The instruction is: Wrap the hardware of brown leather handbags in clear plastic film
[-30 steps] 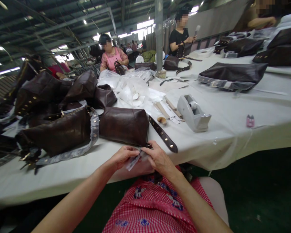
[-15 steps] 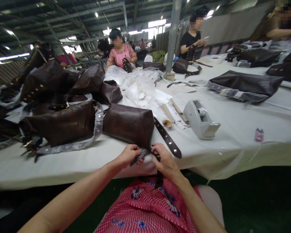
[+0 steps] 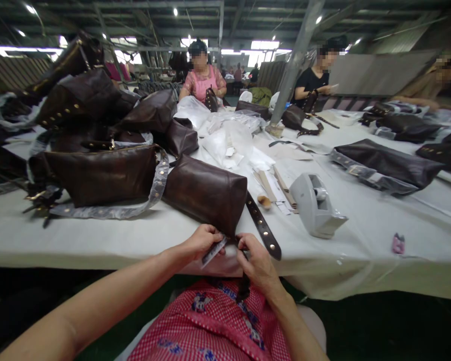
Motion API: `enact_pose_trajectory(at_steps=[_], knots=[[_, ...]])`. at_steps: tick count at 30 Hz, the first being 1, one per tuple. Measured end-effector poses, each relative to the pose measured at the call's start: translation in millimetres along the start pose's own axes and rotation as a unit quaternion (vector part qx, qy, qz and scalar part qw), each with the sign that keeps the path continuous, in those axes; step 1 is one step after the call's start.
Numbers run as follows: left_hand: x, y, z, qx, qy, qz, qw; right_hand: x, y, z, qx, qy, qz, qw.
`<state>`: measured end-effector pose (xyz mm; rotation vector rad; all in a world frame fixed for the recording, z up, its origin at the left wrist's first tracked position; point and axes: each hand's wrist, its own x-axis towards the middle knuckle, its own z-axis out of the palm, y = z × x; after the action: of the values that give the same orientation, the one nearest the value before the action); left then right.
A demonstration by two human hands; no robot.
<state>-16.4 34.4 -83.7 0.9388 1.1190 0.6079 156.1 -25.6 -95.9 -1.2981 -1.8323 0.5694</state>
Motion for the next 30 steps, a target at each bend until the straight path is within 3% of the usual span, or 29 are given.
enact_pose_trajectory(at_steps=[4,7,10,13,22,27,30], knots=[[-5,-7,3.9,0.043,0.044,0.057,0.996,10,-13,-10,-0.087,0.011,-0.042,0.995],[-9,-12,6.6,0.091,0.08,0.114,0.986,33,-28,-20,-0.197,0.01,-0.123,0.973],[-11,-15,7.9,0.117,0.108,0.189,0.969,61,-38,-22,-0.267,-0.063,-0.202,0.94],[-12,-17,8.1,0.112,0.124,0.228,0.959,80,-39,-19,-0.292,-0.133,-0.226,0.92],[-7,-23,9.2,0.226,0.16,0.226,0.934,91,-41,-6,-0.36,-0.203,-0.171,0.895],[-9,-15,8.2,0.257,0.154,0.215,0.929,92,-33,-7,-0.351,-0.201,-0.209,0.89],[-11,-6,5.7,0.295,0.107,0.189,0.931,92,-26,-10,-0.334,-0.201,-0.24,0.889]])
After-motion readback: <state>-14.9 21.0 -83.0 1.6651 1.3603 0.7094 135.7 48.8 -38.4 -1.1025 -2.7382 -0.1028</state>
